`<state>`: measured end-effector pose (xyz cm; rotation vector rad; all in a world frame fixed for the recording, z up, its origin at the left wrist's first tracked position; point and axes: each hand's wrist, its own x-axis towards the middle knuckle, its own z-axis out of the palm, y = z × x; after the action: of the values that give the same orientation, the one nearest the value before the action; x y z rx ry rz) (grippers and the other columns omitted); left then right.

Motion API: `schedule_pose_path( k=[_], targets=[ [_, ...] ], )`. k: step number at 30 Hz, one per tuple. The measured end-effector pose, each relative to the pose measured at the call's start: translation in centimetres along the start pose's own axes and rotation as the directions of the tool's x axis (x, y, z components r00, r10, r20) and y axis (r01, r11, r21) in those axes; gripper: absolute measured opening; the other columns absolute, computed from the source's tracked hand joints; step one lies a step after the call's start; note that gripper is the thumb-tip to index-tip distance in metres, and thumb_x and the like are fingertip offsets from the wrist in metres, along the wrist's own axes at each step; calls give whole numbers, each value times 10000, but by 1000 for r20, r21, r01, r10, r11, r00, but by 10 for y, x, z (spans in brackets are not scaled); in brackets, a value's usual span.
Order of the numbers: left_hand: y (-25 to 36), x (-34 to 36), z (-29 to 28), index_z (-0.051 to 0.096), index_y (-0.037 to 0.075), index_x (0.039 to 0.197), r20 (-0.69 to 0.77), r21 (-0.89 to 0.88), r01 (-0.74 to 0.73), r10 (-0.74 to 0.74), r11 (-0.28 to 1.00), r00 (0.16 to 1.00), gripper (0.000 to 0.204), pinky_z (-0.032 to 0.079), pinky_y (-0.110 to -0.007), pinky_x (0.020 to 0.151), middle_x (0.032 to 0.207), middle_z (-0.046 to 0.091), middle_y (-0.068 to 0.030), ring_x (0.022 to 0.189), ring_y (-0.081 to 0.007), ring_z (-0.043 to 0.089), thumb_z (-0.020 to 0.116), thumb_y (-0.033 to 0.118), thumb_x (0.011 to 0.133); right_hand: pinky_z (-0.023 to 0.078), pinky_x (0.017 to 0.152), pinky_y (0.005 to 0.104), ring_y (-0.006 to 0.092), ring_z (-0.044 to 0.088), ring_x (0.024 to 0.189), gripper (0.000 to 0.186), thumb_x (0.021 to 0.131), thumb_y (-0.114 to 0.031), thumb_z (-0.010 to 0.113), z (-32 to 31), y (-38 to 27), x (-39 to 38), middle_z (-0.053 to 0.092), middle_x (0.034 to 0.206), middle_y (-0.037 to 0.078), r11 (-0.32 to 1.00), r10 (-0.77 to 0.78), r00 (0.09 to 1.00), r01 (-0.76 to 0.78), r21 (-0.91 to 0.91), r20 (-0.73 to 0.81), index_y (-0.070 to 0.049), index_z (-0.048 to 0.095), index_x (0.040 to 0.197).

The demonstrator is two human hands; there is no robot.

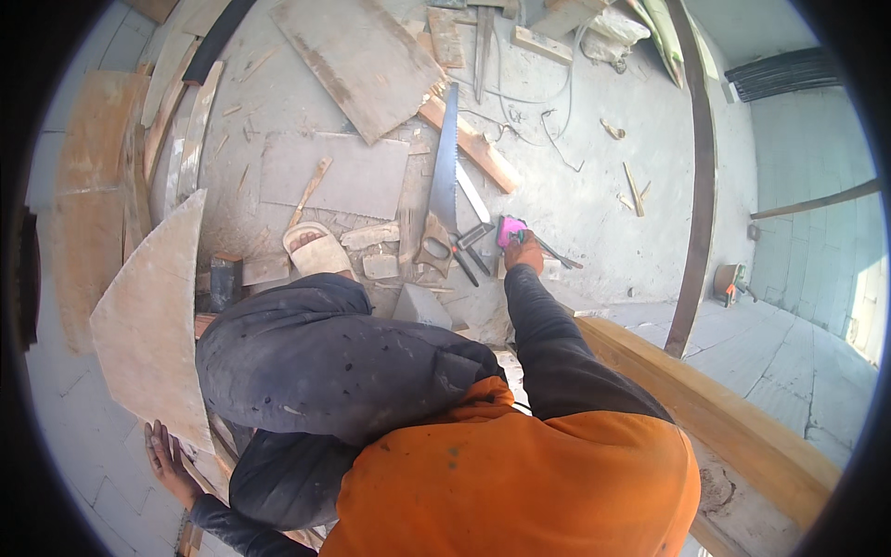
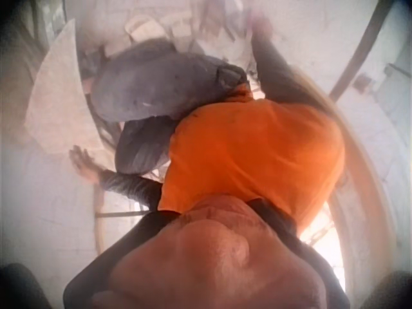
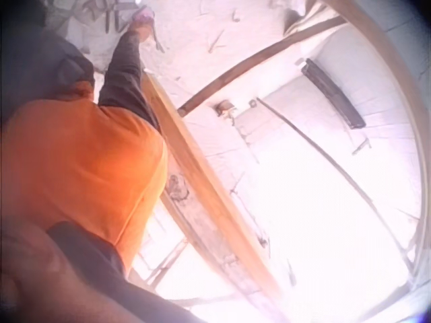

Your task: The person measures a piece of wood with a tape measure, marks it with a pencil using a square ruler, and then saws the wood with a hand saw.

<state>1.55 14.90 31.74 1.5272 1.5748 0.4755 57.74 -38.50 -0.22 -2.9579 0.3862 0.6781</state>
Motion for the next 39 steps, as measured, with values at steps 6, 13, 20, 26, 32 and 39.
schedule_pose_path(
  k=[6,13,20,26,32,39],
  targets=[
    [19,-15,0,496,-14,1526,-65,-52,-33,30,998,997,574,421,-423,1168,1486,593,-192,1399,-289,552,561,354,1091,434,1157,452,431,543,1392,930,905,-613,696,47,-59,7,564,1475,304,997,-35,988,24,78,152,12,445,1546],
    [79,-25,-27,570,-1,1472,-149,59,-120,127,991,981,521,464,-357,1083,1384,678,-137,1314,-233,613,640,308,1059,550,747,421,321,698,747,480,707,-172,805,72,-69,3,694,896,166,766,125,979,-197,612,159,20,589,1091],
    [8,-17,-25,605,6,1438,-179,-113,-109,88,988,980,484,476,-343,1055,1323,710,-116,1237,-200,637,646,298,1053,325,350,311,148,514,424,179,852,-232,800,-29,-10,15,645,645,46,851,-28,895,-212,481,445,-98,692,902],
    [-24,38,24,618,-8,1419,-57,-238,-124,114,963,992,485,472,-333,1058,1305,721,-115,1228,-190,640,665,285,1035,368,371,241,134,623,519,278,964,-269,769,-235,-75,-55,709,849,56,716,-387,922,301,630,-1,-26,692,1073],
    [-8,101,44,598,-5,1443,155,-279,-247,298,928,942,509,456,-360,1105,1352,694,-144,1279,-213,622,701,251,1015,324,451,203,102,633,634,491,927,-235,803,-341,-259,-252,703,846,90,257,-709,621,668,698,-333,25,594,1287],
    [3,108,97,605,44,1448,423,-196,-282,341,939,840,591,450,-410,1127,1397,672,-143,1314,-272,605,783,293,943,348,385,225,194,777,806,460,1005,-196,718,-81,-425,-394,691,1089,108,502,-844,309,163,850,439,-10,491,1358]
  ],
)
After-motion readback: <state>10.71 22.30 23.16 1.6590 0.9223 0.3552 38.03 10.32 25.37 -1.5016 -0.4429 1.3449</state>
